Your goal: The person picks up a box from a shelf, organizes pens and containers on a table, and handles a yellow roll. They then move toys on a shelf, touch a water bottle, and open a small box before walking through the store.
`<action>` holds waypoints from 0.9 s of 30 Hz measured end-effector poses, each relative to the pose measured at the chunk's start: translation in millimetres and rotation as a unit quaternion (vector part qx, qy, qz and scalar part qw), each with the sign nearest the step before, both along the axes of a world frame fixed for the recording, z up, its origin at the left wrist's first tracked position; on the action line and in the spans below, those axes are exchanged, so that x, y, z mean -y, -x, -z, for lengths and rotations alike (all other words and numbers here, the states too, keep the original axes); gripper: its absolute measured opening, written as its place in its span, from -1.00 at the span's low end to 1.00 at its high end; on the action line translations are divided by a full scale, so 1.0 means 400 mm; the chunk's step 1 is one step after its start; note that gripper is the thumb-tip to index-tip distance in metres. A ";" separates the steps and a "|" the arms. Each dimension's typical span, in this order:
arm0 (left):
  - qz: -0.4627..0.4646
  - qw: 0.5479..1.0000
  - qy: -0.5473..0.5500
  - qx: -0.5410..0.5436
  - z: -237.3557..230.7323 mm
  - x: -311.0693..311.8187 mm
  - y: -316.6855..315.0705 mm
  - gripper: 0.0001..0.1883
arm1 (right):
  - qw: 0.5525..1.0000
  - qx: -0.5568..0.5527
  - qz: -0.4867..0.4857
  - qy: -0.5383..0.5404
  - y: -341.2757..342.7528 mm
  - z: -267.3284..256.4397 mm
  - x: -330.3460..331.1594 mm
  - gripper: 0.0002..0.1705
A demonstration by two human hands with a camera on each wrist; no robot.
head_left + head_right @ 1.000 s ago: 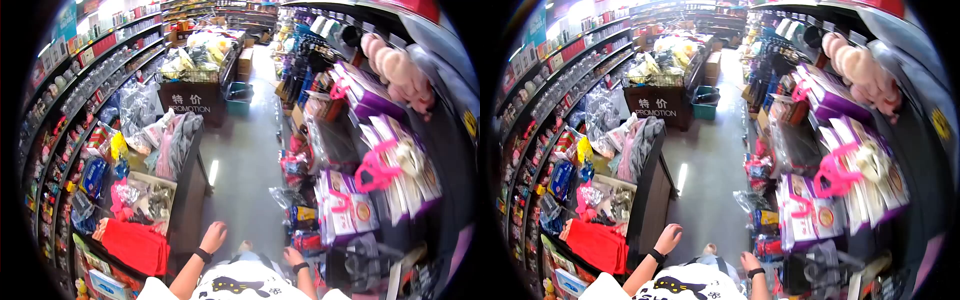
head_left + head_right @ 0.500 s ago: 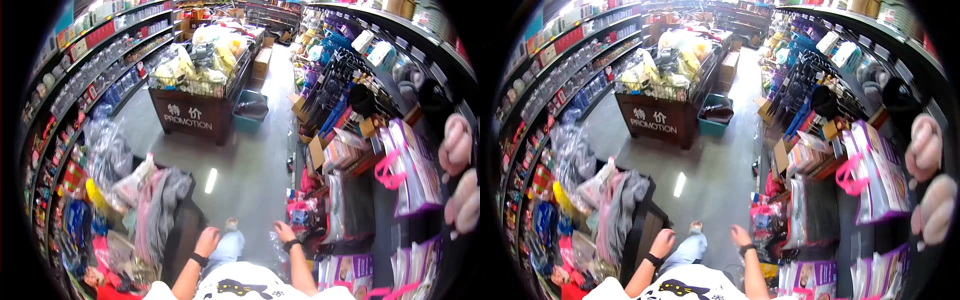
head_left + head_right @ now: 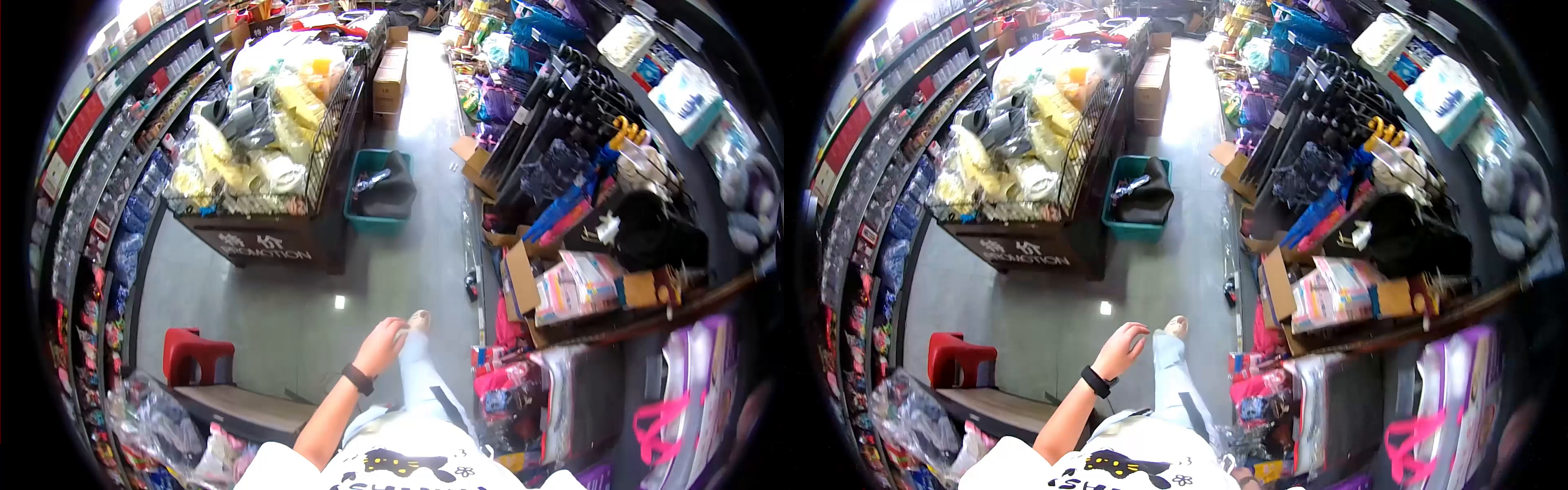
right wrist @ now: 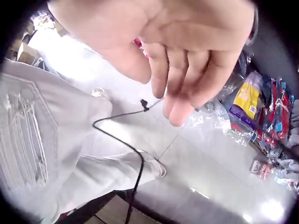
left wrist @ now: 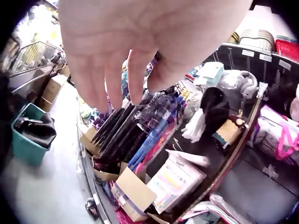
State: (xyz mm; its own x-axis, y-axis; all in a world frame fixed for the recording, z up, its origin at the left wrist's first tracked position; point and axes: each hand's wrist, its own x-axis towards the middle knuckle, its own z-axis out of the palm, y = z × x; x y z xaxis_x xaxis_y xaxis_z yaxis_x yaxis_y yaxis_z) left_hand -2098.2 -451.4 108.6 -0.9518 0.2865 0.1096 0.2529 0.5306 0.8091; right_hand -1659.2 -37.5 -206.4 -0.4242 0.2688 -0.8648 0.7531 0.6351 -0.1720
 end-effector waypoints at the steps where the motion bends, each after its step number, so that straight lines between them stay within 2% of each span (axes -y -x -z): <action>1: -0.003 1.000 -0.002 0.001 0.007 -0.003 0.078 -0.82 | 0.999 0.017 -0.030 -0.004 0.097 -0.006 0.013 -0.60; 4: -0.028 1.000 0.008 0.010 0.023 -0.010 0.318 -0.82 | 0.983 0.003 -0.182 -0.014 0.448 -0.008 -0.021 -0.49; 5: -0.035 0.999 0.017 0.020 0.026 -0.009 0.383 -0.83 | 0.960 -0.021 -0.278 -0.024 0.581 0.000 -0.057 -0.45; 6: -0.045 0.999 0.007 0.025 0.013 -0.010 0.456 -0.84 | 0.914 -0.063 -0.398 -0.049 0.728 -0.006 -0.083 -0.41; 7: -0.046 0.999 0.019 0.021 0.009 -0.008 0.537 -0.84 | 0.874 -0.001 -0.485 -0.031 0.970 -0.244 -0.027 -0.46; 8: -0.049 0.998 0.028 0.018 0.010 -0.004 0.611 -0.84 | 0.851 -0.115 -0.500 -0.112 1.146 -0.327 -0.013 -0.61; 9: -0.053 0.998 0.037 0.023 0.007 -0.002 0.664 -0.84 | 0.957 -0.165 -0.234 -0.046 1.269 -0.239 -0.034 -0.68; 10: -0.068 0.997 0.031 0.017 0.002 0.002 0.723 -0.84 | 0.962 -0.267 0.049 0.037 1.393 -0.157 -0.051 -0.72; 11: -0.088 0.995 0.031 0.025 -0.013 0.003 0.778 -0.85 | 0.966 -0.237 0.056 0.084 1.584 -0.257 -0.006 -0.77; 12: -0.100 0.994 0.033 0.031 -0.011 0.010 0.834 -0.85 | 0.954 -0.229 0.122 0.150 1.727 -0.159 -0.010 -0.78; 13: -0.112 0.993 0.030 0.035 -0.001 0.018 0.886 -0.85 | 0.940 -0.264 0.100 0.191 1.871 -0.103 0.002 -0.78; 14: -0.129 0.991 0.026 0.034 0.014 0.025 0.940 -0.85 | 0.938 -0.238 0.109 0.228 2.027 -0.183 0.062 -0.78; 15: -0.153 0.987 0.005 0.054 0.033 0.029 0.995 -0.86 | 0.939 -0.240 0.077 0.236 2.163 -0.164 0.094 -0.77; 17: -0.188 0.982 0.021 0.018 0.075 0.037 1.114 -0.88 | 0.936 -0.252 0.005 0.245 2.411 -0.253 0.204 -0.75; 19: -0.218 0.976 0.021 0.015 0.104 0.037 1.251 -0.88 | 0.927 -0.258 -0.060 0.266 2.625 -0.271 0.273 -0.71; 21: -0.247 0.969 0.023 0.016 0.134 0.029 1.401 -0.88 | 0.927 -0.237 -0.077 0.282 2.801 -0.333 0.321 -0.69; 22: -0.248 0.968 0.025 0.005 0.141 0.025 1.489 -0.89 | 0.930 -0.240 -0.108 0.257 2.880 -0.335 0.326 -0.68; 23: -0.247 0.969 0.029 -0.001 0.121 0.014 1.572 -0.89 | 0.936 -0.226 -0.114 0.245 2.947 -0.352 0.330 -0.67; 25: -0.273 0.961 -0.029 0.029 0.077 -0.017 1.744 -0.88 | 0.933 -0.185 -0.225 0.212 3.103 -0.329 0.301 -0.66; 26: -0.277 0.960 -0.034 0.016 0.046 -0.032 1.830 -0.88 | 0.934 -0.182 -0.199 0.234 3.171 -0.418 0.306 -0.65; 27: -0.282 0.959 -0.034 0.008 0.019 -0.047 1.904 -0.87 | 0.931 -0.167 -0.205 0.251 3.250 -0.390 0.284 -0.65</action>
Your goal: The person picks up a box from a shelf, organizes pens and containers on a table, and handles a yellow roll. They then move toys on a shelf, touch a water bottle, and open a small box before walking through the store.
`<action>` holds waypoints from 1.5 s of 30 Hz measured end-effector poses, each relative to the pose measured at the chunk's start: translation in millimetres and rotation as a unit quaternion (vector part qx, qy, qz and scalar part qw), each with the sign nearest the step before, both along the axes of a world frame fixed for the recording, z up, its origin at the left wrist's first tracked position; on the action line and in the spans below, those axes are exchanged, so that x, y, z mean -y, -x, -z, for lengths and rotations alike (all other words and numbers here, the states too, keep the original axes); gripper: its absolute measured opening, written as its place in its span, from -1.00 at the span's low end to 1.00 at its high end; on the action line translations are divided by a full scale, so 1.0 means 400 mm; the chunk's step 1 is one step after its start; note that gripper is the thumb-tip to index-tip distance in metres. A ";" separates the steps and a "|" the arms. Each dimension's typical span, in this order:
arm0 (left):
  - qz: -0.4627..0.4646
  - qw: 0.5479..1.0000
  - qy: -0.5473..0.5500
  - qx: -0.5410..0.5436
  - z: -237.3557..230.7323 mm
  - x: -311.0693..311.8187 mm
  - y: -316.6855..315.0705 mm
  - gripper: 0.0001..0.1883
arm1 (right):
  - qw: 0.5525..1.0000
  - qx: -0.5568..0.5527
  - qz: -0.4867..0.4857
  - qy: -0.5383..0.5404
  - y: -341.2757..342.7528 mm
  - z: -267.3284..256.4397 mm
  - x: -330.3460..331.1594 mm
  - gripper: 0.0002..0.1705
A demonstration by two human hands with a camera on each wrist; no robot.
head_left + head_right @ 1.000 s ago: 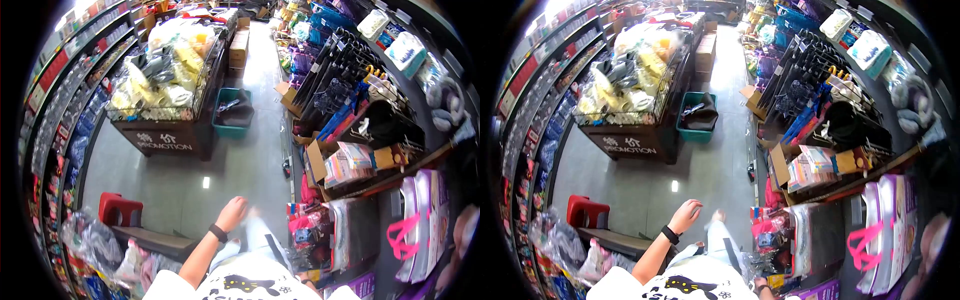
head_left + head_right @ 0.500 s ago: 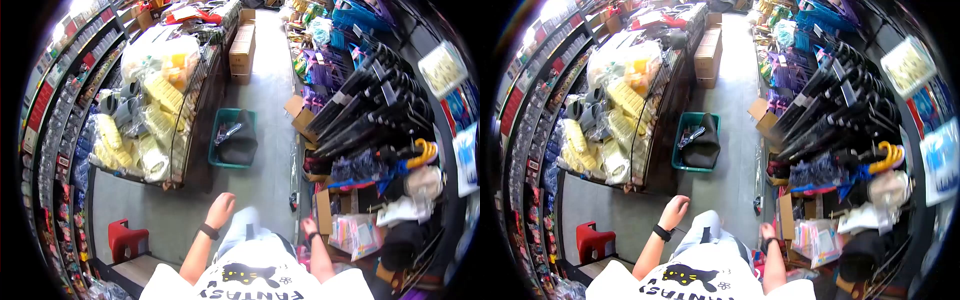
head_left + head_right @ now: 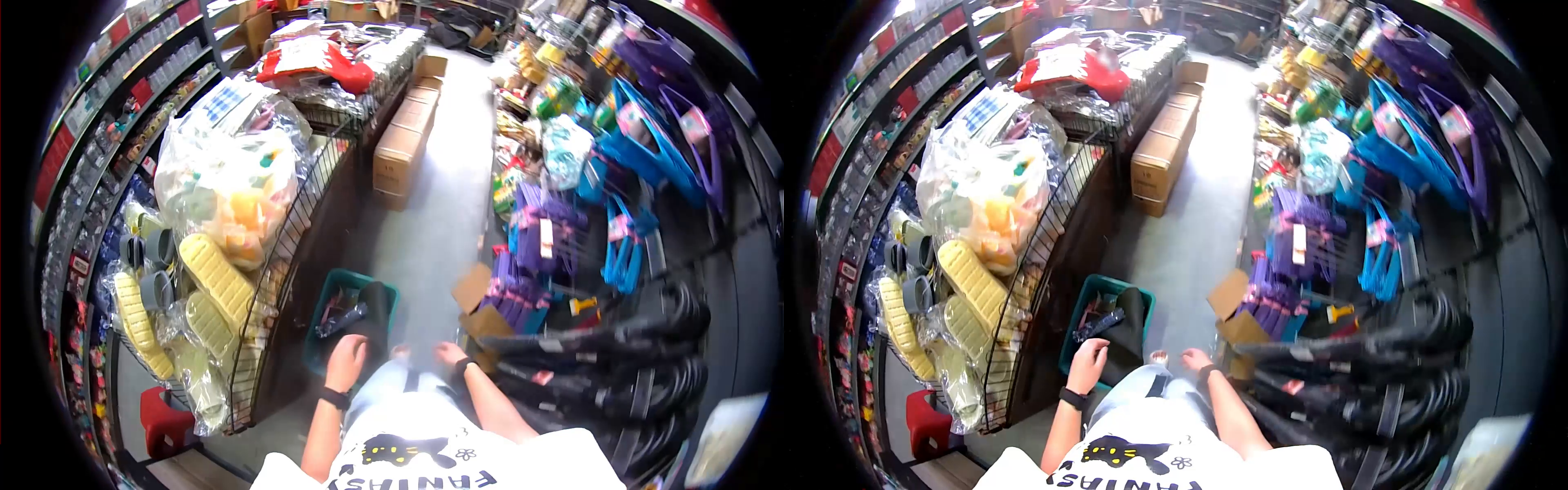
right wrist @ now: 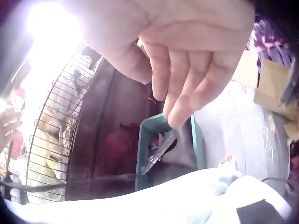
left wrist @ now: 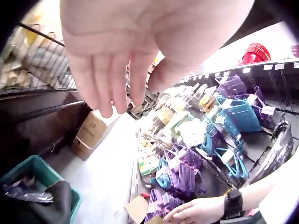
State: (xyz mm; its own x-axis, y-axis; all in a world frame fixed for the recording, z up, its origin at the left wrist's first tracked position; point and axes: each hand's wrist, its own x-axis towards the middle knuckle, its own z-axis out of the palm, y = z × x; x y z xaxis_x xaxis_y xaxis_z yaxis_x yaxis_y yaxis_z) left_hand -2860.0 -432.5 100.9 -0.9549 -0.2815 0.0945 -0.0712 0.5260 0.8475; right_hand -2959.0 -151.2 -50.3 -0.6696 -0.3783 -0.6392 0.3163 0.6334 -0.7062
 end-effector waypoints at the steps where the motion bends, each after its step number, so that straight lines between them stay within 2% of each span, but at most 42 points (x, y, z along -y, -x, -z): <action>1: 0.011 1.000 0.011 -0.021 -0.021 -0.011 0.073 -0.87 | 1.000 -0.015 -0.004 -0.004 0.073 0.011 -0.016 -0.66; 2: 0.015 1.000 -0.007 -0.015 -0.040 -0.026 0.137 -0.86 | 1.000 -0.030 -0.005 -0.005 0.142 0.034 -0.032 -0.67; 4: 0.050 0.999 -0.015 -0.007 -0.051 -0.049 0.256 -0.84 | 0.998 -0.007 0.053 0.015 0.270 0.045 -0.043 -0.69; 6: 0.053 0.998 -0.012 0.013 -0.063 -0.072 0.363 -0.83 | 0.981 0.101 0.155 0.066 0.402 0.029 -0.048 -0.65; 8: 0.056 0.993 -0.101 0.032 -0.067 -0.088 0.474 -0.81 | 0.960 0.131 0.225 0.106 0.533 0.022 -0.040 -0.65; 11: 0.036 0.995 -0.085 0.031 -0.102 -0.105 0.656 -0.81 | 0.951 0.149 0.230 0.143 0.757 0.051 -0.028 -0.68; 14: -0.020 0.997 -0.054 0.052 -0.078 -0.104 0.849 -0.80 | 0.969 0.131 0.174 0.115 1.003 0.105 -0.016 -0.70; 16: -0.061 0.994 -0.059 0.068 -0.021 -0.094 0.986 -0.80 | 0.982 0.142 0.121 0.040 1.192 0.162 -0.022 -0.70; 18: -0.093 0.988 -0.054 0.113 -0.005 -0.082 1.136 -0.80 | 0.978 0.179 0.107 0.017 1.394 0.128 -0.023 -0.70; 20: -0.105 0.983 -0.098 0.114 -0.031 -0.069 1.300 -0.79 | 0.985 0.116 0.126 0.023 1.574 0.123 -0.023 -0.71; 23: -0.067 0.995 -0.026 0.075 -0.075 -0.054 1.532 -0.81 | 0.989 0.044 0.133 0.039 1.806 0.123 -0.021 -0.73; 27: -0.041 0.995 -0.017 0.094 -0.058 -0.029 1.790 -0.81 | 0.991 0.095 0.089 0.028 2.038 0.157 -0.031 -0.72; 30: -0.014 0.995 0.013 0.098 -0.008 0.009 1.998 -0.81 | 0.980 0.160 0.110 0.050 2.220 0.145 -0.011 -0.70; 31: -0.012 0.994 0.028 0.109 -0.013 0.020 2.082 -0.81 | 0.980 0.147 0.113 0.069 2.282 0.151 -0.006 -0.70; 33: -0.010 0.990 -0.012 0.137 -0.005 0.037 2.263 -0.78 | 0.980 0.115 0.120 0.107 2.434 0.176 -0.013 -0.70; 34: -0.006 0.990 -0.016 0.140 0.012 0.048 2.364 -0.77 | 0.989 0.062 0.108 0.085 2.509 0.191 -0.031 -0.70; 36: 0.067 0.987 0.071 0.124 0.016 0.060 2.585 -0.78 | 0.994 -0.053 0.085 0.044 2.655 0.202 -0.050 -0.71; 38: 0.118 0.983 0.099 0.103 -0.052 0.055 2.819 -0.77 | 0.966 0.055 0.238 0.091 2.772 0.168 -0.063 -0.73; 40: 0.117 0.989 0.088 0.026 -0.052 0.031 3.040 -0.78 | 0.975 0.045 0.206 0.073 2.890 0.150 -0.099 -0.75; 42: 0.156 0.984 0.087 0.021 -0.080 -0.010 3.228 -0.80 | 0.988 0.019 0.149 0.043 2.995 0.221 -0.147 -0.76; 44: 0.198 0.977 0.074 -0.012 -0.109 -0.062 3.401 -0.80 | 0.985 0.002 0.171 0.031 3.083 0.129 -0.137 -0.77; 45: 0.236 0.968 0.078 -0.031 -0.121 -0.093 3.471 -0.80 | 0.980 0.003 0.193 0.050 3.125 0.132 -0.135 -0.76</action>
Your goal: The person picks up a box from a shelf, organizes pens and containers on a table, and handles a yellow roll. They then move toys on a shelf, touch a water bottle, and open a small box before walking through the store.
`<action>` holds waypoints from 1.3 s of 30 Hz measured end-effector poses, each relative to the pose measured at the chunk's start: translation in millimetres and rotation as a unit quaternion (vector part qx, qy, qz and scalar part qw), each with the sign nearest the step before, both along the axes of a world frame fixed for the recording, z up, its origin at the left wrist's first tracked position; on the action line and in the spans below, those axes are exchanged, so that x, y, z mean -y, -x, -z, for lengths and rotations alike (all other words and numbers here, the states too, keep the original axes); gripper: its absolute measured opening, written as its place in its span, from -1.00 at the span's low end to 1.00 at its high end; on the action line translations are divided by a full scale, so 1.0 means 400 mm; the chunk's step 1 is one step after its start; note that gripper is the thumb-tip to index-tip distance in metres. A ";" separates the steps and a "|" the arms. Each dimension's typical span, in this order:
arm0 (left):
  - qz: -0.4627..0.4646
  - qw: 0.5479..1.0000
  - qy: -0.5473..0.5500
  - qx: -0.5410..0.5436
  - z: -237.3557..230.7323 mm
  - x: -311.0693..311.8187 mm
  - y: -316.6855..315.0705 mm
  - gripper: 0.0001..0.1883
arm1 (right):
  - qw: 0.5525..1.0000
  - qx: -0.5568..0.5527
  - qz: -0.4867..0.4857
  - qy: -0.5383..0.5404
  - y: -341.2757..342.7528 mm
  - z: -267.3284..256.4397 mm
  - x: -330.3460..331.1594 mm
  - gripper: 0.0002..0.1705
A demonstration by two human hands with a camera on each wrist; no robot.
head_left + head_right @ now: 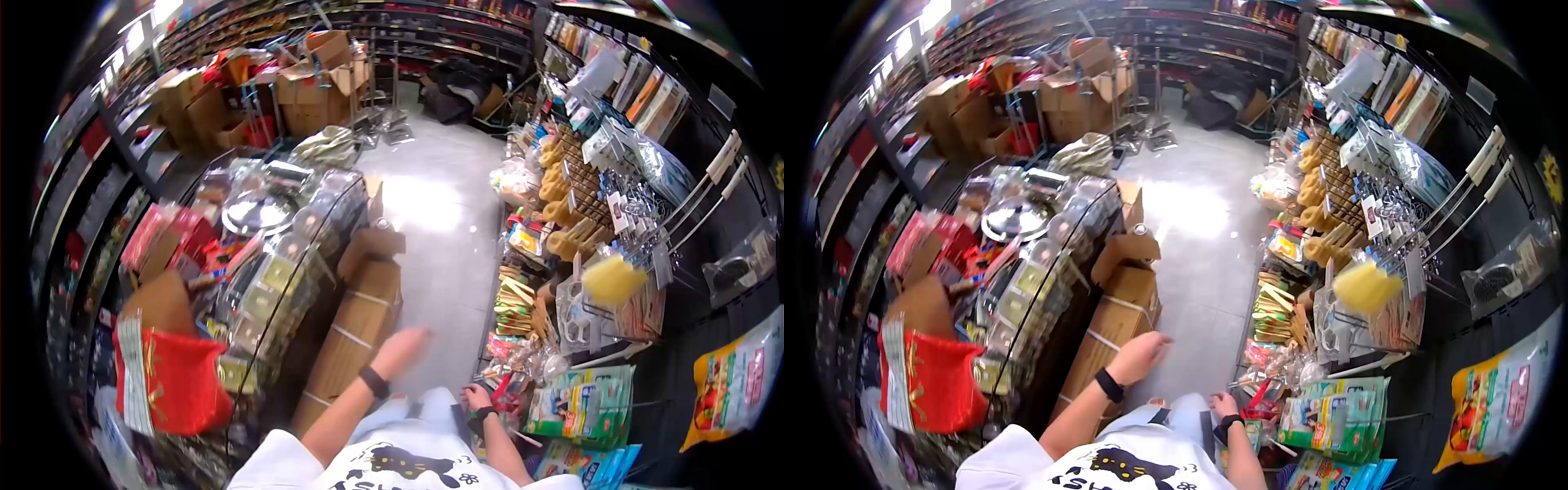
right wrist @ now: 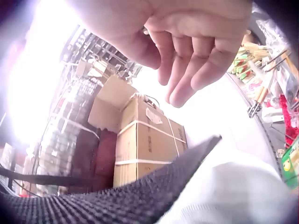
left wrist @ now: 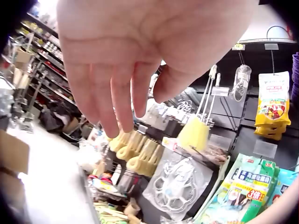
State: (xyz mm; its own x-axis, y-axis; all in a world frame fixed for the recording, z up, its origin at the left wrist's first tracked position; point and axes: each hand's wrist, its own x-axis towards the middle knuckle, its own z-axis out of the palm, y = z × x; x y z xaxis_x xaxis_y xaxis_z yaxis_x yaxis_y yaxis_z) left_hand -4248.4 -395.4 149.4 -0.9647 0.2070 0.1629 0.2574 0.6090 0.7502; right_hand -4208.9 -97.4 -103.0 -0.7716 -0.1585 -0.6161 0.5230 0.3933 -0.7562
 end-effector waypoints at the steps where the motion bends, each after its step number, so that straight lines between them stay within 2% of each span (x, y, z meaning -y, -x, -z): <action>1: 0.040 0.999 0.000 -0.015 -0.018 -0.032 0.060 -0.80 | 1.000 -0.001 0.022 0.018 0.037 0.003 0.003 -0.76; 2: 0.079 0.996 -0.001 -0.029 -0.033 -0.054 0.113 -0.80 | 0.999 0.025 0.020 0.015 0.074 0.009 0.009 -0.75; 4: 0.114 0.993 0.019 0.027 -0.058 -0.089 0.212 -0.79 | 0.997 0.075 0.013 0.007 0.173 -0.032 0.023 -0.73; 7: 0.121 0.987 0.054 0.092 -0.013 -0.120 0.399 -0.79 | 0.999 0.014 -0.014 0.030 0.457 0.033 0.032 -0.72; 9: 0.118 0.982 0.069 0.127 0.027 -0.125 0.492 -0.79 | 0.999 0.010 -0.039 0.008 0.617 0.004 0.035 -0.69; 10: 0.105 0.980 0.094 0.141 0.042 -0.128 0.526 -0.81 | 0.999 0.022 -0.039 0.011 0.698 0.022 0.030 -0.69; 13: 0.107 0.982 0.050 0.147 0.048 -0.136 0.642 -0.82 | 0.996 -0.046 -0.075 -0.029 0.917 0.168 -0.012 -0.72; 15: 0.129 0.976 0.088 0.152 0.055 -0.144 0.743 -0.81 | 1.000 -0.003 -0.006 0.009 1.046 0.089 -0.005 -0.72; 16: 0.125 0.974 0.116 0.147 0.020 -0.147 0.799 -0.80 | 0.999 0.025 0.023 0.026 1.091 0.054 0.007 -0.72; 17: 0.119 0.972 0.142 0.144 0.005 -0.152 0.837 -0.80 | 0.999 0.030 0.029 0.024 1.132 0.042 0.019 -0.73; 20: 0.063 0.985 0.070 0.147 0.088 -0.159 0.934 -0.80 | 0.998 0.034 0.036 0.023 1.238 0.018 0.064 -0.72; 23: 0.070 0.983 0.039 0.167 0.090 -0.126 1.069 -0.79 | 0.999 0.005 -0.045 -0.012 1.327 -0.001 0.162 -0.74; 25: 0.062 0.980 0.007 0.191 0.106 -0.099 1.163 -0.78 | 0.977 -0.065 -0.201 -0.010 1.413 -0.021 0.211 -0.73; 27: 0.048 0.976 0.013 0.210 0.117 -0.054 1.284 -0.80 | 0.975 -0.069 -0.212 0.011 1.519 0.155 0.228 -0.68; 29: -0.002 0.980 -0.021 0.198 0.112 -0.011 1.401 -0.82 | 0.978 -0.016 -0.206 0.017 1.652 0.075 0.273 -0.66; 30: -0.015 0.974 -0.040 0.223 0.098 0.021 1.465 -0.79 | 0.971 -0.008 -0.241 -0.006 1.722 0.103 0.271 -0.71; 31: -0.010 0.993 0.015 0.113 0.187 0.042 1.525 -0.77 | 0.962 -0.005 -0.270 -0.032 1.807 0.132 0.266 -0.74; 33: -0.065 0.988 0.009 0.141 0.108 0.105 1.649 -0.76 | 0.974 0.059 -0.218 -0.014 1.933 0.030 0.266 -0.73; 35: -0.122 0.984 -0.020 0.128 0.058 0.161 1.746 -0.77 | 0.931 0.054 -0.324 -0.160 2.071 -0.079 0.288 -0.69; 36: -0.149 0.981 -0.028 0.123 0.047 0.192 1.794 -0.77 | 0.946 0.099 -0.285 -0.122 2.148 0.011 0.248 -0.70; 37: -0.160 0.980 -0.034 0.109 0.079 0.217 1.839 -0.78 | 0.947 0.108 -0.271 -0.134 2.231 0.074 0.221 -0.71; 38: -0.167 0.980 -0.014 0.104 0.102 0.243 1.874 -0.79 | 0.949 0.069 -0.273 -0.139 2.287 0.052 0.226 -0.70; 39: -0.172 0.980 0.008 0.098 0.117 0.272 1.903 -0.80 | 0.969 0.053 -0.222 -0.091 2.357 0.142 0.200 -0.71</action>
State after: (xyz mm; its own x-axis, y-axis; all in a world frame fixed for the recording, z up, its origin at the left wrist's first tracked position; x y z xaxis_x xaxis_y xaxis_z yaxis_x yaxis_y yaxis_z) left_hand -5009.5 -504.0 102.6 -0.9902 -0.1353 -0.0334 -0.1138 0.6468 0.7541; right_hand -5151.8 -177.4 -159.9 -0.5833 -0.3418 -0.7368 0.3419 0.7195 -0.6045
